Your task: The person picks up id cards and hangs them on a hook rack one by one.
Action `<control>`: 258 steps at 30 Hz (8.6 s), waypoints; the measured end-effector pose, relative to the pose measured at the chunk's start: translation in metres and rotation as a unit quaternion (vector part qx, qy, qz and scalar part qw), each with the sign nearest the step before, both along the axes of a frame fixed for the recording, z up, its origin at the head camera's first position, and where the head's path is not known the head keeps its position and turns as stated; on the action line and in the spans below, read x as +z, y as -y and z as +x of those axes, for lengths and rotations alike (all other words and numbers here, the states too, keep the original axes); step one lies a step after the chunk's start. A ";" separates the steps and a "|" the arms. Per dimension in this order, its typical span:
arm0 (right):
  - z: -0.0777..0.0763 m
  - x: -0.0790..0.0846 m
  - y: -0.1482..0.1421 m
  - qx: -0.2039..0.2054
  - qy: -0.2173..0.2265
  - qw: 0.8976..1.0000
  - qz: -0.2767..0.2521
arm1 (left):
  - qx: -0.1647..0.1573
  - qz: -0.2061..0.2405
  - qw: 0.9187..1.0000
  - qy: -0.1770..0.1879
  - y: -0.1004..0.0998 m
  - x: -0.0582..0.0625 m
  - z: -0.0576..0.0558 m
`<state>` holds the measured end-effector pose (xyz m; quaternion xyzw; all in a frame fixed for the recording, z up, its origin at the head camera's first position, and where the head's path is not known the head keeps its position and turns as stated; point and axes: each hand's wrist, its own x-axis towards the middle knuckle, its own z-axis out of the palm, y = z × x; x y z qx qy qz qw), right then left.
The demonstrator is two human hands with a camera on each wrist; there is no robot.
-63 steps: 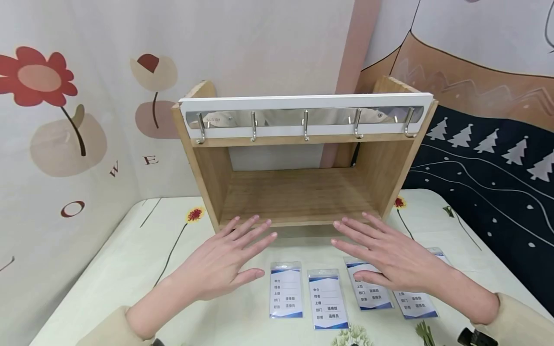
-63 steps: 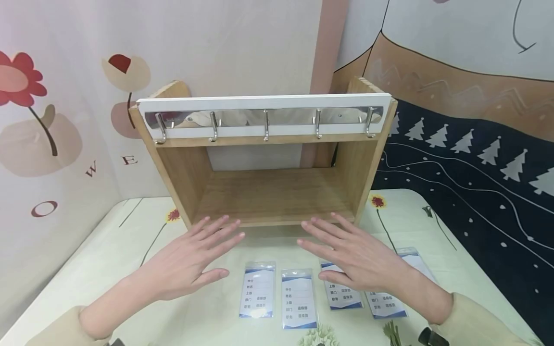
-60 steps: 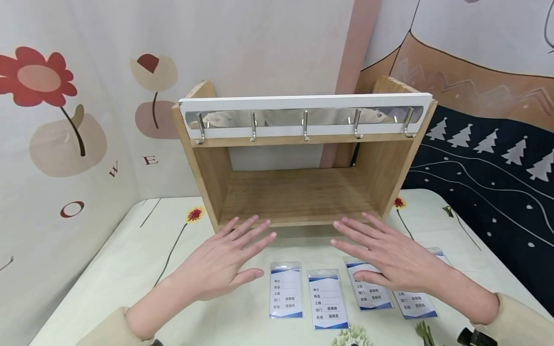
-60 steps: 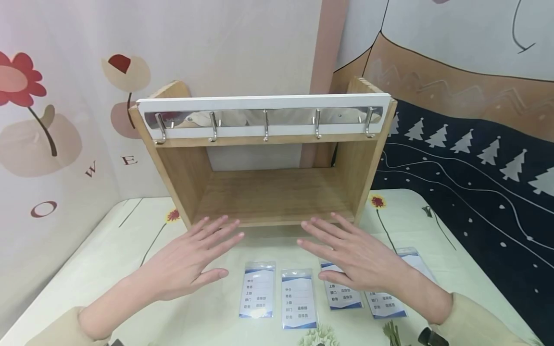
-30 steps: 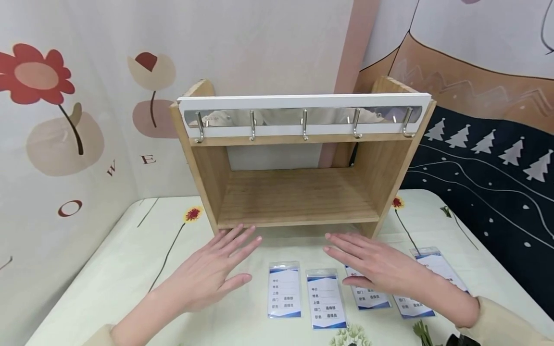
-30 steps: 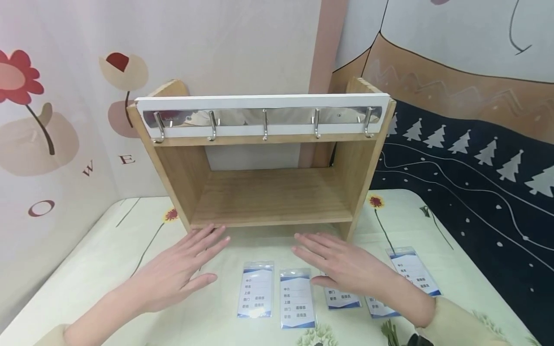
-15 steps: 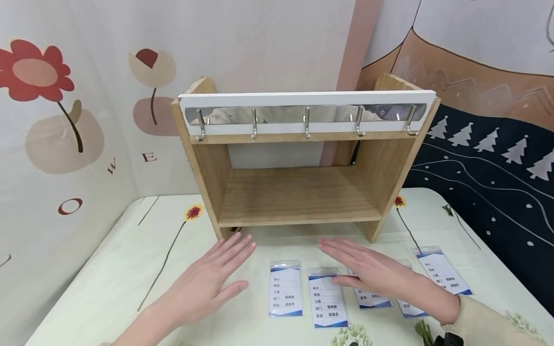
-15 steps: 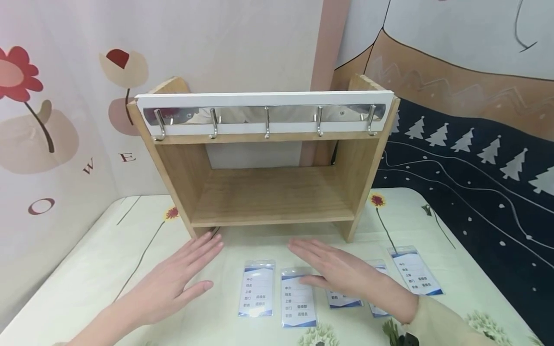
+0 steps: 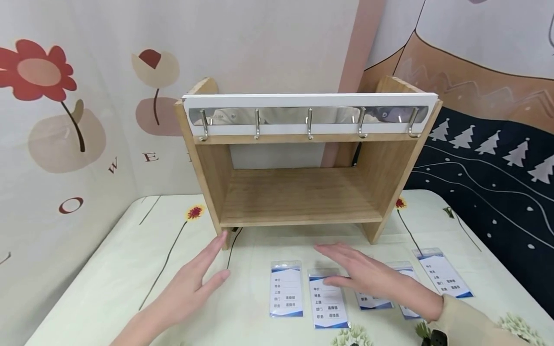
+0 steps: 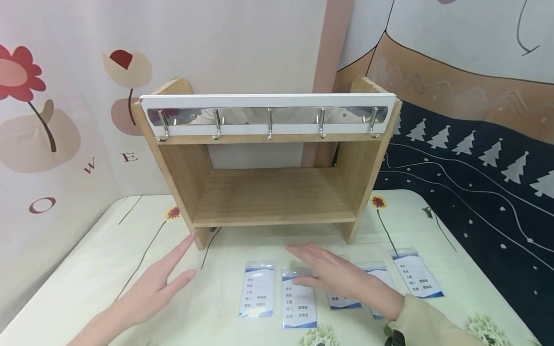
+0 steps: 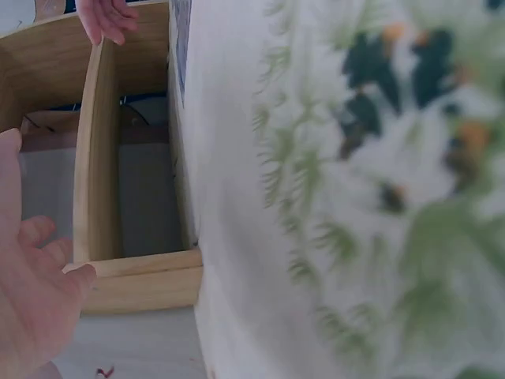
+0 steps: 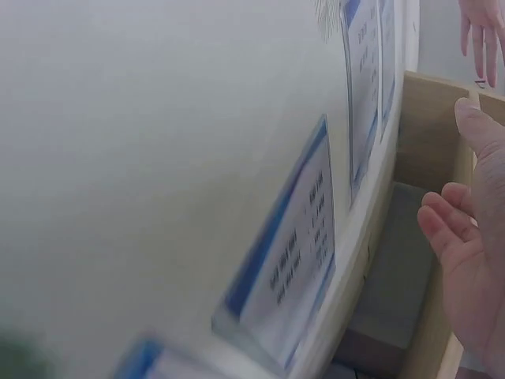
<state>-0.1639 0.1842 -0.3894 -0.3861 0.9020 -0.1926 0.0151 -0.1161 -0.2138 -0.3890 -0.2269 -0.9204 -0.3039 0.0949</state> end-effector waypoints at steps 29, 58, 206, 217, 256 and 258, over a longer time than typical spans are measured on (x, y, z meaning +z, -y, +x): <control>-0.017 -0.027 0.043 0.018 0.101 0.992 -0.075 | 0.087 0.236 0.965 0.081 0.005 -0.017 -0.018; -0.025 -0.033 0.074 -0.061 0.101 0.991 -0.057 | 0.140 0.283 0.940 0.126 -0.014 -0.043 -0.043; -0.062 0.094 0.114 0.021 -0.070 0.896 -0.437 | 0.298 0.348 0.887 0.055 -0.043 -0.061 -0.067; -0.064 0.103 0.132 0.037 -0.090 0.879 -0.466 | 0.304 0.340 0.888 0.053 -0.043 -0.060 -0.066; -0.066 0.138 0.212 0.118 -0.212 0.810 -0.535 | 0.312 0.337 0.886 0.059 -0.043 -0.060 -0.067; -0.066 0.140 0.214 0.121 -0.208 0.807 -0.540 | 0.309 0.340 0.886 0.056 -0.043 -0.060 -0.067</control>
